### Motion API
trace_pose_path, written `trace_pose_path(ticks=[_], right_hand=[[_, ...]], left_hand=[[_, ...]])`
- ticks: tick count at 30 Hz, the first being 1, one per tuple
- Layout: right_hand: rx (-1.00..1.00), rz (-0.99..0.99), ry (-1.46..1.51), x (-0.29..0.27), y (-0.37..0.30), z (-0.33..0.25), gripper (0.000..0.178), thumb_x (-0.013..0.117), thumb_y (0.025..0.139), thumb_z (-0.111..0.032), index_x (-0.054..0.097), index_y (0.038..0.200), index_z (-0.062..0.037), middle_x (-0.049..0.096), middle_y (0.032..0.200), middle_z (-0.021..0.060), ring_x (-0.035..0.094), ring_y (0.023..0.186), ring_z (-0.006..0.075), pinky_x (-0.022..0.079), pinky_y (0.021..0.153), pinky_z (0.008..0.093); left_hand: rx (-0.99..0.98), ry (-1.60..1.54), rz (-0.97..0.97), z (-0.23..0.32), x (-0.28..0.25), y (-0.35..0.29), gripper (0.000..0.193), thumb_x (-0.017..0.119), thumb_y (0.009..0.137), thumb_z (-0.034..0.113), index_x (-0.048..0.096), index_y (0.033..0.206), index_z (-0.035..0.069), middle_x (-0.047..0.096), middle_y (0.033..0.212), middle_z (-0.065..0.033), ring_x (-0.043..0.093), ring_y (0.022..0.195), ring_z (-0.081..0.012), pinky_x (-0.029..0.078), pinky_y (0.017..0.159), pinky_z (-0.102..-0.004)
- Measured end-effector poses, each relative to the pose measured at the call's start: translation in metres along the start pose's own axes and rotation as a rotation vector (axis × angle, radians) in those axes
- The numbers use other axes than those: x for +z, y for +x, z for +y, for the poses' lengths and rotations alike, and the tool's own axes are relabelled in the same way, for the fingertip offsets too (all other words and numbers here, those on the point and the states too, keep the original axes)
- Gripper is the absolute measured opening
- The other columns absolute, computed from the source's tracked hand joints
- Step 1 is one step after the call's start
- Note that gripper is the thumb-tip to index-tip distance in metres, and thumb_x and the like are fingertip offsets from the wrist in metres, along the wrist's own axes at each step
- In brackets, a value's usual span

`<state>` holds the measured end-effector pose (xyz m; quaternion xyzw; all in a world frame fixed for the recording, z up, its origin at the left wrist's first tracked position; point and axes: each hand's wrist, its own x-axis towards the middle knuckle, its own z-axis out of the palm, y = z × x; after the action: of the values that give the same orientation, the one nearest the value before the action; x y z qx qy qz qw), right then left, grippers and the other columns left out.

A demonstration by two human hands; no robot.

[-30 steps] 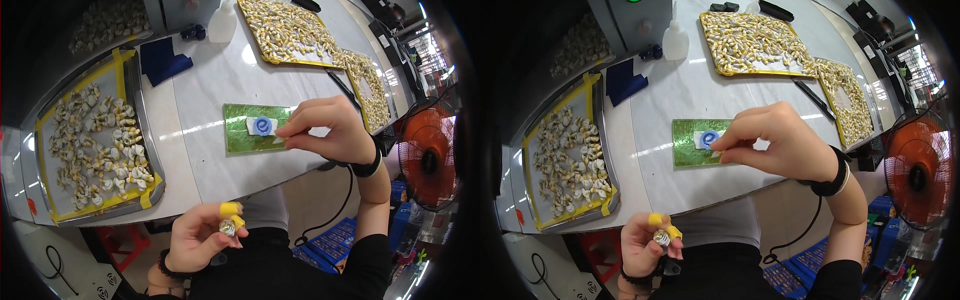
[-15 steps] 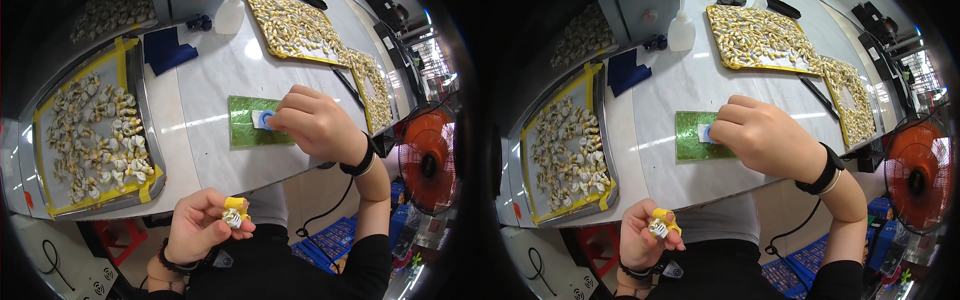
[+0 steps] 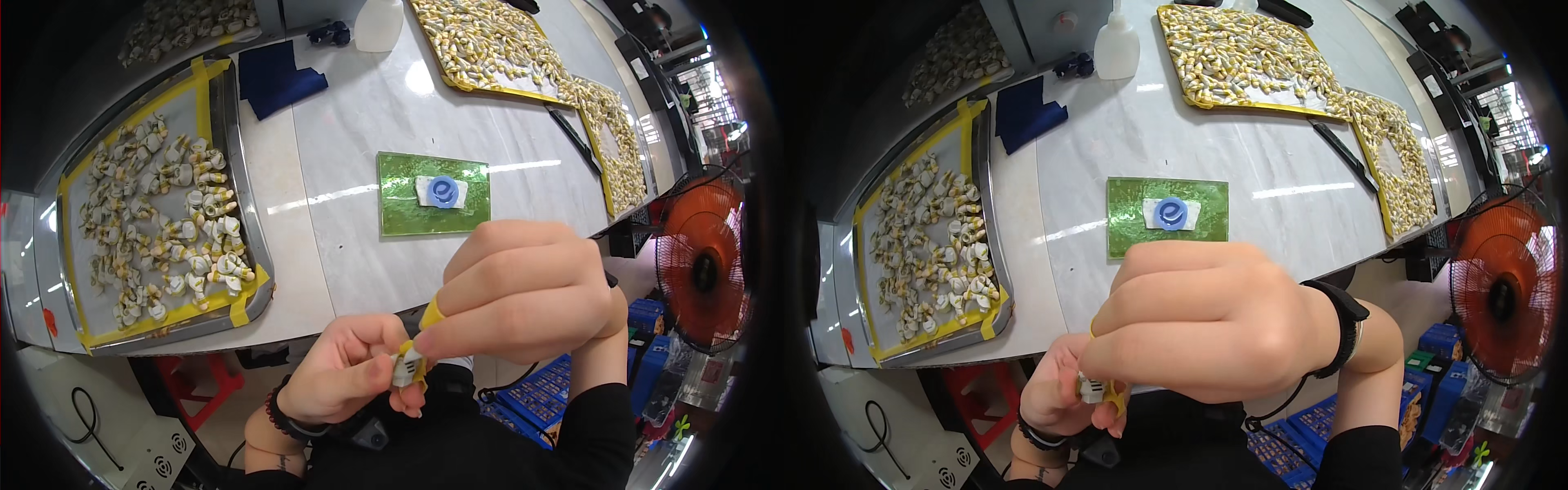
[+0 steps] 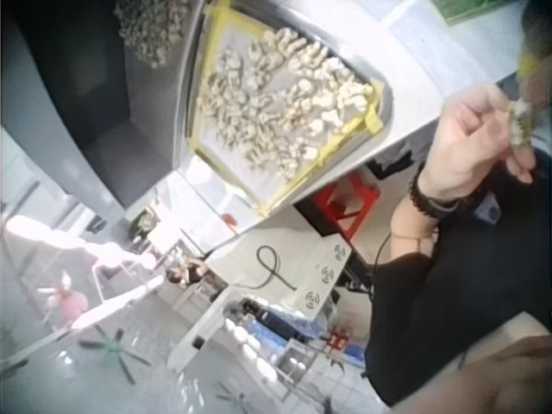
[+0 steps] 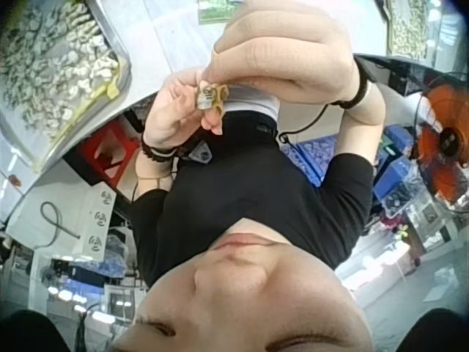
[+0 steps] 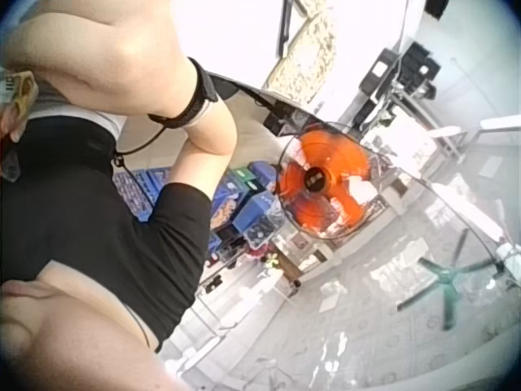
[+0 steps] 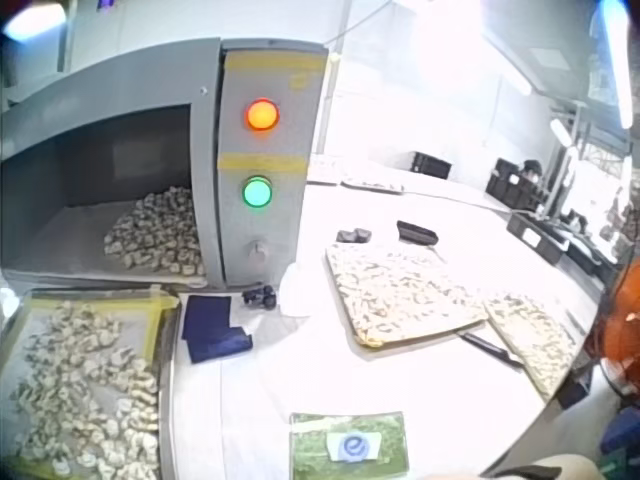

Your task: The person sits at a workstation and repeatedly picks up small white and yellow components from a tray. They manipulate the components with their hands, which are protected by yellow finger cots, and place the assembled units into a yellow tray. The process involves picking, aligning, and placing the small parts one by one.

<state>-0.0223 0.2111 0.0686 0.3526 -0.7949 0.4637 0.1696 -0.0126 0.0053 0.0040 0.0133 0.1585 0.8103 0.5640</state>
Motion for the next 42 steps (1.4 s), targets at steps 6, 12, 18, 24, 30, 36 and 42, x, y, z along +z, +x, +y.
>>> trace_pose_path(ticks=[6, 12, 18, 24, 30, 36, 42], right_hand=[[-0.192, -0.055, -0.013, 0.003, 0.0, 0.009, 0.007, 0.067, 0.067, -0.002, 0.067, 0.074, -0.0006, 0.06, 0.072, 0.0062, 0.057, 0.061, 0.0167, 0.048, 0.051, 0.0245], [-0.195, -0.1, -0.043, 0.001, 0.001, 0.006, 0.006, 0.066, 0.066, 0.0, 0.065, 0.072, 0.0003, 0.061, 0.072, 0.0073, 0.058, 0.06, 0.0165, 0.048, 0.051, 0.0232], [-0.231, -0.045, -0.08, 0.003, -0.003, 0.001, 0.008, 0.067, 0.066, -0.001, 0.067, 0.073, 0.0, 0.062, 0.072, 0.0079, 0.058, 0.06, 0.0164, 0.048, 0.051, 0.0232], [-0.085, -0.023, 0.018, 0.0, -0.008, -0.015, 0.014, 0.063, 0.068, 0.002, 0.063, 0.082, 0.0059, 0.06, 0.079, 0.0116, 0.057, 0.064, 0.0195, 0.048, 0.054, 0.0249], [-0.18, 0.014, -0.209, -0.002, -0.021, -0.028, 0.011, 0.064, 0.069, 0.001, 0.063, 0.079, 0.0033, 0.06, 0.079, 0.0097, 0.058, 0.064, 0.0173, 0.046, 0.054, 0.0233], [-0.046, -0.106, -0.444, -0.035, -0.027, -0.032, 0.011, 0.066, 0.071, -0.006, 0.07, 0.082, -0.0072, 0.065, 0.087, 0.0048, 0.06, 0.073, 0.0167, 0.043, 0.058, 0.0262], [0.521, 0.375, -1.142, -0.203, -0.067, 0.017, 0.013, 0.063, 0.075, -0.004, 0.065, 0.088, -0.0042, 0.066, 0.085, 0.007, 0.06, 0.078, 0.0172, 0.045, 0.069, 0.0281]], left_hand=[[-0.085, -0.051, -0.001, 0.002, 0.001, 0.003, 0.029, 0.061, 0.087, 0.026, 0.052, 0.091, -0.001, 0.063, 0.081, -0.0115, 0.064, 0.072, -0.0164, 0.052, 0.067, -0.0252], [-0.05, -0.057, 0.006, 0.001, 0.002, 0.004, 0.025, 0.061, 0.088, 0.022, 0.052, 0.089, -0.001, 0.06, 0.078, -0.0077, 0.062, 0.069, -0.0146, 0.051, 0.067, -0.0251], [-0.013, 0.025, 0.043, 0.007, 0.009, 0.002, 0.019, 0.063, 0.085, 0.014, 0.053, 0.089, -0.001, 0.062, 0.083, -0.0081, 0.062, 0.074, -0.0138, 0.051, 0.07, -0.0269], [0.464, 0.503, 0.172, 0.003, 0.023, -0.004, 0.027, 0.072, 0.075, -0.001, 0.057, 0.097, -0.005, 0.064, 0.091, -0.0112, 0.061, 0.081, -0.0118, 0.05, 0.072, -0.0253], [0.492, 0.749, 0.194, 0.006, 0.024, 0.001, 0.027, 0.078, 0.068, 0.001, 0.062, 0.088, -0.005, 0.065, 0.08, -0.0094, 0.062, 0.071, -0.0115, 0.048, 0.065, -0.0228], [0.528, 0.977, 0.287, 0.004, 0.022, 0.002, 0.026, 0.082, 0.063, 0.005, 0.064, 0.079, -0.003, 0.066, 0.073, -0.0098, 0.063, 0.064, -0.0152, 0.047, 0.059, -0.0232], [0.591, 0.986, 0.184, 0.017, 0.019, -0.017, 0.031, 0.068, 0.078, -0.003, 0.056, 0.106, -0.008, 0.063, 0.096, -0.0173, 0.064, 0.086, -0.0214, 0.051, 0.079, -0.0304]])
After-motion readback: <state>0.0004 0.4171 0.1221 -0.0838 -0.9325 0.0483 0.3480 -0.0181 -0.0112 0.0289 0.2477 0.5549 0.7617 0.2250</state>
